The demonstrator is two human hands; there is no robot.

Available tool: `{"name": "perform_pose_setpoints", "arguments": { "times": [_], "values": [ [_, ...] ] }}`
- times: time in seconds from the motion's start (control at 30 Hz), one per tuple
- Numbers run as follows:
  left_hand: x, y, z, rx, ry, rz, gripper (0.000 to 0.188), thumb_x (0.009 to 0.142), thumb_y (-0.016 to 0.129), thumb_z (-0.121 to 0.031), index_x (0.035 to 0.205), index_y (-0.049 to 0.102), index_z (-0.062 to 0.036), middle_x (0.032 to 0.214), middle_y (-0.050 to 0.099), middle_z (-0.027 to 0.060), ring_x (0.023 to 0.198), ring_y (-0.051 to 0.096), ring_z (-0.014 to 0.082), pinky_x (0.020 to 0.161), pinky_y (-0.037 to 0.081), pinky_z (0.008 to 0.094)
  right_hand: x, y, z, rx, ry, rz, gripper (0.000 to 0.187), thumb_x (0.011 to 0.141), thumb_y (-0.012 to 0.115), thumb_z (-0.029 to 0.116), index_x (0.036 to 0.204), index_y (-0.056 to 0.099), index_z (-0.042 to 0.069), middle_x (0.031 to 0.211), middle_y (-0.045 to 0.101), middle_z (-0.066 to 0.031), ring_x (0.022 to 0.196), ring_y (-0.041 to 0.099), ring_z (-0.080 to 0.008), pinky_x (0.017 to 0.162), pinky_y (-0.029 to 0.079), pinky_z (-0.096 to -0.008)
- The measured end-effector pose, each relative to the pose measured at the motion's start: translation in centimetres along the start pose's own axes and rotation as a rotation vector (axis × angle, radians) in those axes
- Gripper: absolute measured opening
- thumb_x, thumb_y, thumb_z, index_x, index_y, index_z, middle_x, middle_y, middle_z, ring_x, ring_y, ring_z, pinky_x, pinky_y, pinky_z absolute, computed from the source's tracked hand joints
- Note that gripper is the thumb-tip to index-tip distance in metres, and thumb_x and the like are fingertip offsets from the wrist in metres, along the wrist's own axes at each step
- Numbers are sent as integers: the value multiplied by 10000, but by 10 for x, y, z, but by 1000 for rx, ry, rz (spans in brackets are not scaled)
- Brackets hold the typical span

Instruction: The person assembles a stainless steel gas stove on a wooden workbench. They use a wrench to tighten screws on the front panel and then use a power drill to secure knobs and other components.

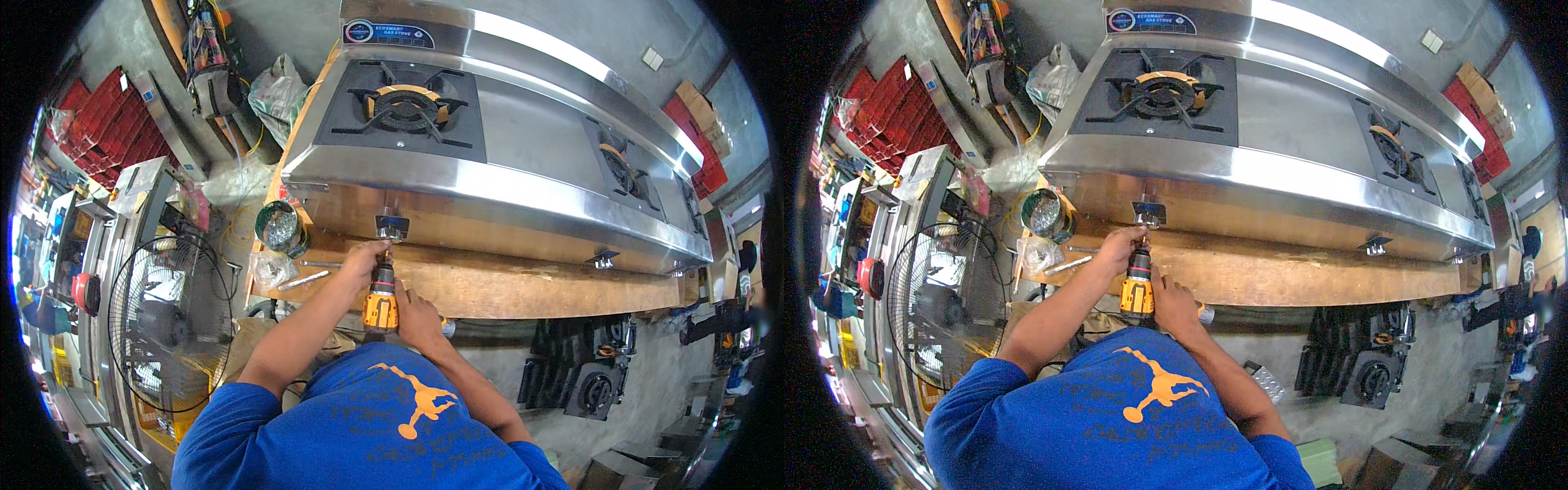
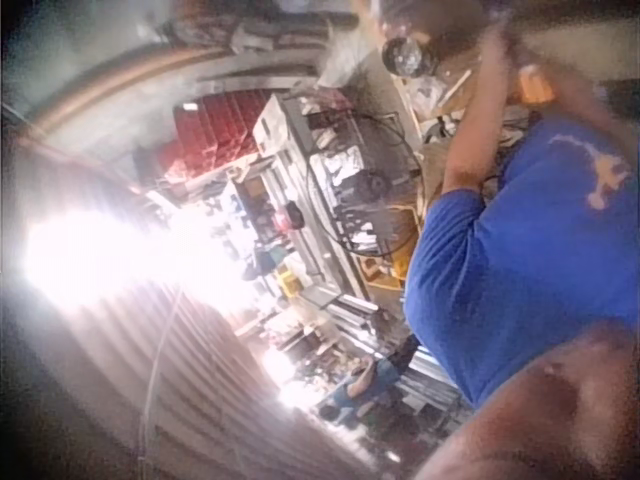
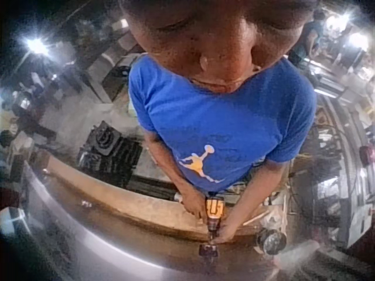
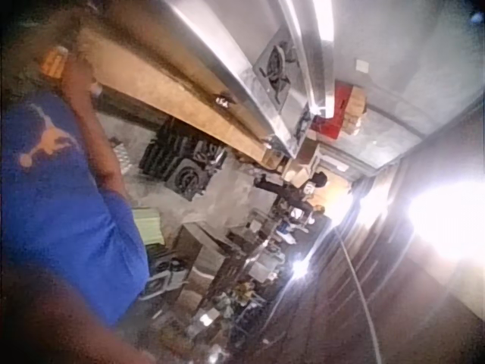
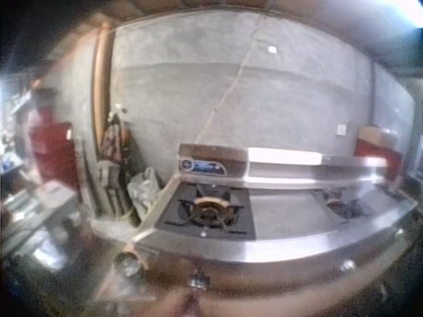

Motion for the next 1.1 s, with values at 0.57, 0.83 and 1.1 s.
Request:
{"name": "perform_pose_setpoints", "arguments": {
  "times": [0.57, 0.83, 1.1],
  "values": [
    [26, -7, -16, 109, -65, 90, 428, 928, 684, -446, 1152, 642, -84, 1055, 707, 104, 931, 642, 239, 859, 467, 403, 4, 1, -1, 79, 46, 19, 748, 798, 602, 69, 1491, 329, 7, 973, 649, -199, 826, 670, -390, 719, 537, -491],
    [34, -5, -18, 119, -51, 86, 393, 948, 670, -398, 1123, 634, -48, 1014, 705, 102, 891, 651, 226, 812, 517, 388, 6, 4, -4, 118, 52, -37, 748, 804, 602, 79, 1500, 334, 26, 932, 642, -180, 801, 671, -388, 707, 536, -496],
    [34, -17, -14, 138, -37, 93, 421, 973, 615, -447, 1132, 631, -57, 998, 699, 98, 873, 651, 209, 797, 528, 372, 4, 1, 0, -26, -22, -48, 715, 842, 589, 154, 1508, 346, 55, 963, 639, -142, 790, 688, -341, 714, 553, -478]
  ]
}}
Point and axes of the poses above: each hand's wrist, its own x-axis towards the middle knuckle, its own y-axis out of the palm, z = x × y, the point moved 5 cm from there along x, towards the middle knuckle
